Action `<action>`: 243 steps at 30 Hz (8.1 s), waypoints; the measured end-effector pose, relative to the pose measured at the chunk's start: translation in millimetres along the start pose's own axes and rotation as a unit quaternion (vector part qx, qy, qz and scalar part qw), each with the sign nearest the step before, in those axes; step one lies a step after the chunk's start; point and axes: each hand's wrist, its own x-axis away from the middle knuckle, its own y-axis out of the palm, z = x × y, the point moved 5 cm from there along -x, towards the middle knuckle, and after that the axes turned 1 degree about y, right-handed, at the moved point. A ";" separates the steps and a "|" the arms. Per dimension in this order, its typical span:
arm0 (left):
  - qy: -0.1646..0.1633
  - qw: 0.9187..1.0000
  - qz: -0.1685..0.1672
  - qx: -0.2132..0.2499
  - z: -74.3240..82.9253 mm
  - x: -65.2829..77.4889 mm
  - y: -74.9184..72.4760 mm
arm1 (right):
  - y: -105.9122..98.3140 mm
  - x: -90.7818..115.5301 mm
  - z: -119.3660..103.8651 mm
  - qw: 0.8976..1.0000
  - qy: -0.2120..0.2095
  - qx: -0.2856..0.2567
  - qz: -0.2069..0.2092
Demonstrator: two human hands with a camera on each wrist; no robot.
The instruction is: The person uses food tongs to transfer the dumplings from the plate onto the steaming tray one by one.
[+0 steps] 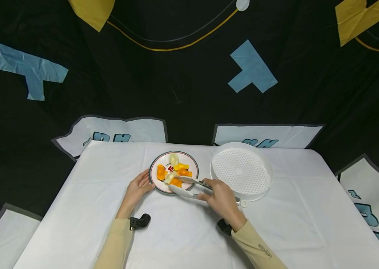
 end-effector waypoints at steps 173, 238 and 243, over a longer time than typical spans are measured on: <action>0.009 1.000 0.000 0.011 2.1 1.3 1.7 | -33.7 -24.1 20.2 0.997 -0.003 0.078 0.008; 0.014 1.000 0.002 -0.017 1.3 1.9 1.3 | -102.4 -23.0 84.4 0.996 0.006 0.033 0.083; 0.014 1.000 -0.001 -0.016 0.9 1.9 1.8 | -115.3 -17.7 101.3 0.993 0.016 0.040 0.106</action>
